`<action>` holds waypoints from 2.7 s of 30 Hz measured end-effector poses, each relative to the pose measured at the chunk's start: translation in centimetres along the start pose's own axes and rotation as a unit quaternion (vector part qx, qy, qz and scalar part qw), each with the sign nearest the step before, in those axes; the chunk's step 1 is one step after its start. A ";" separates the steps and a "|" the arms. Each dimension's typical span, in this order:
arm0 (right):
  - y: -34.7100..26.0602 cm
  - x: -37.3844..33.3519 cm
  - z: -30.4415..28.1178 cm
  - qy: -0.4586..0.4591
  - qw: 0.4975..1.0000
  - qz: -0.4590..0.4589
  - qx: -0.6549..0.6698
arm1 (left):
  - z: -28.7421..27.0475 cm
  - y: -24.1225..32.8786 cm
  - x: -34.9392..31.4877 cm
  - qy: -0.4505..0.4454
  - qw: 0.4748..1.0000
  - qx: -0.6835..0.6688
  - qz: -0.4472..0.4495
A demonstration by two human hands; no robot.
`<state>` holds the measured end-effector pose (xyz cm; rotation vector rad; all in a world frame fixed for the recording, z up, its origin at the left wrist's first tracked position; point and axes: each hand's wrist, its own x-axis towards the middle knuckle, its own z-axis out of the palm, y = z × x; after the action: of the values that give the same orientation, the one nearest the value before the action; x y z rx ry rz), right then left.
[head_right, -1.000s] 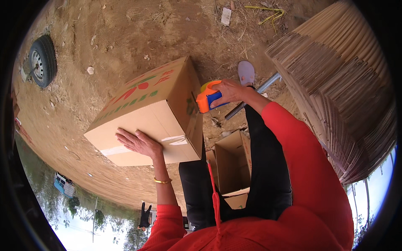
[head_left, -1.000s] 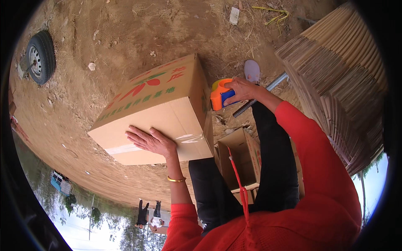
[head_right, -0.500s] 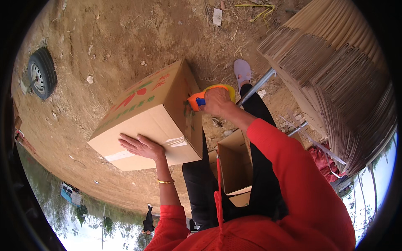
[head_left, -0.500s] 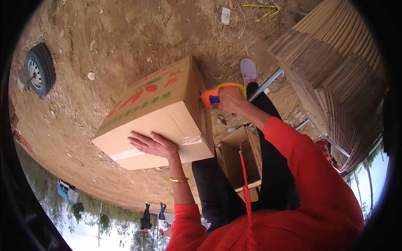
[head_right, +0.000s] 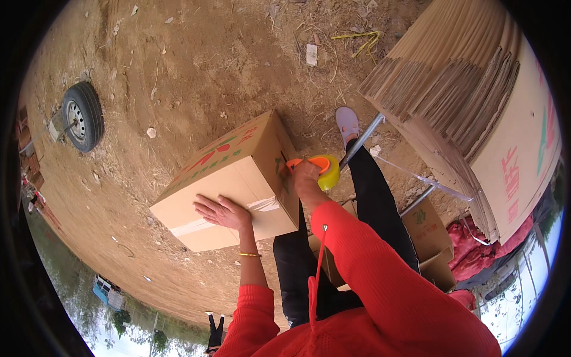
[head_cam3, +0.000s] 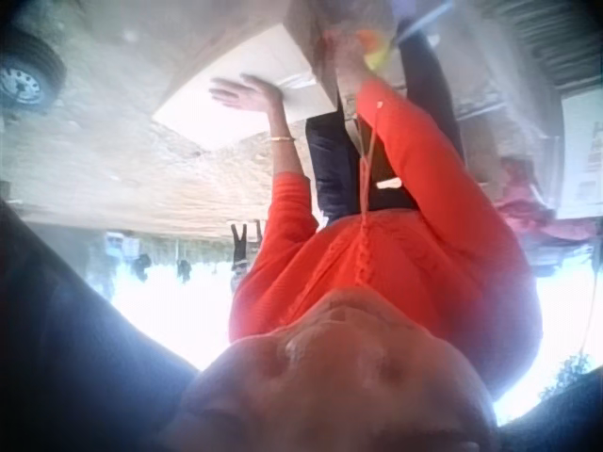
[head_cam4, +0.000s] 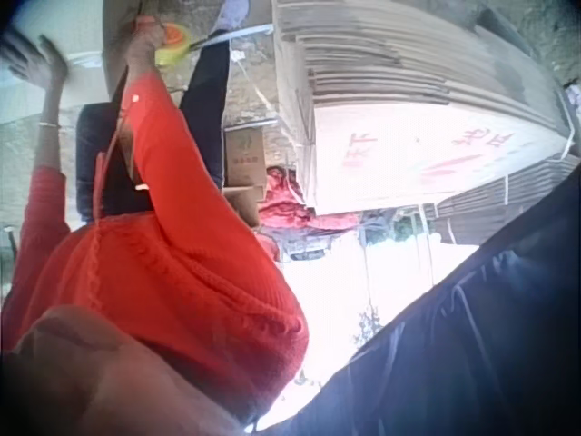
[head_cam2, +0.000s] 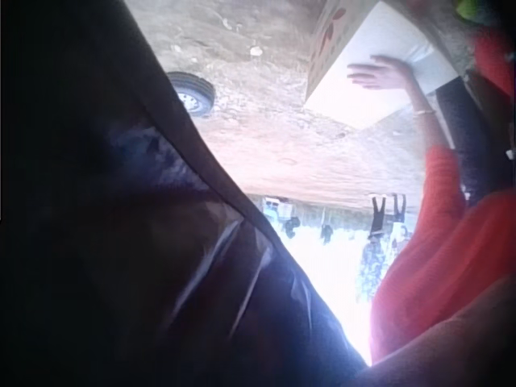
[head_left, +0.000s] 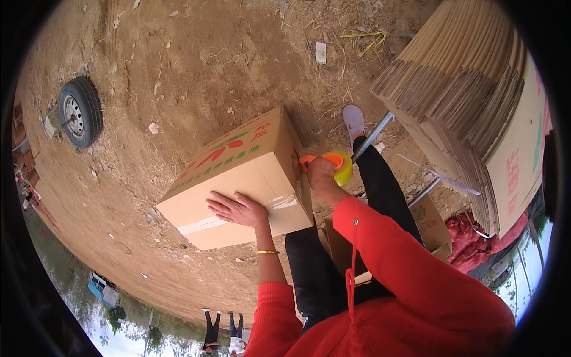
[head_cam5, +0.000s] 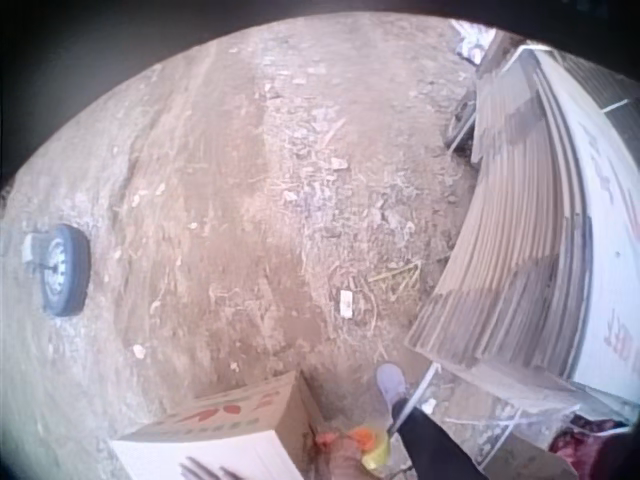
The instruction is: The person assembles flat cardboard sheets into boxes by folding the flaps and sealing them with a handheld tape dispenser. The person repeats this process for multiple boxes, stacking the finished boxes nearby.
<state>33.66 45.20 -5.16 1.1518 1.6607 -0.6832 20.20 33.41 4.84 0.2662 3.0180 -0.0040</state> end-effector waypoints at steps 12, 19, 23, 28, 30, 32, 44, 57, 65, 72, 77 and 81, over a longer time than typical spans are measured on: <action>-2.9 -3.9 -0.8 0.241 0.916 0.007 0.320 | 0.0 -0.9 -0.3 -0.008 1.000 -0.004 -0.014; -3.2 2.4 4.5 0.301 0.898 0.041 0.318 | 0.2 -0.9 -0.4 0.001 1.000 0.001 -0.011; -2.4 5.6 6.4 0.272 0.915 0.031 0.296 | -0.4 -0.6 -0.1 -0.004 1.000 0.008 0.004; -1.3 2.7 3.4 0.248 0.918 -0.027 0.309 | -1.0 -2.8 0.1 -0.019 0.996 -0.009 0.085; -0.9 0.1 1.6 0.254 0.908 -0.040 0.331 | -1.9 -5.3 0.8 -0.067 0.988 -0.005 0.137; -1.1 -2.7 -0.1 0.291 0.892 -0.042 0.342 | -2.6 -8.4 1.6 -0.059 0.988 -0.009 0.142; -9.1 -7.2 -5.9 0.355 0.880 -0.081 0.304 | -2.7 -28.9 9.6 0.067 0.949 -0.134 -0.277; -24.0 -6.4 -16.4 0.471 0.834 -0.252 0.138 | -0.9 -30.4 4.2 0.053 0.847 -0.393 -0.354; -27.1 -7.0 -15.0 0.472 0.839 -0.193 0.191 | 1.2 -35.8 5.5 -0.052 0.643 -0.639 -0.420; -24.5 -4.9 -14.8 0.469 0.833 -0.200 0.217 | -1.1 -33.1 4.7 -0.084 0.606 -0.660 -0.437; -21.7 -3.1 -15.2 0.416 0.850 -0.219 0.237 | -3.7 -26.9 3.8 0.053 0.893 -0.298 -0.333; -18.2 -3.7 -15.8 0.416 0.830 -0.250 0.275 | -6.2 -17.7 6.5 0.002 0.993 -0.104 -0.055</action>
<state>11.09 49.89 2.88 1.5651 2.6811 -1.1421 10.07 17.18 10.13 0.0810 2.9998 0.3008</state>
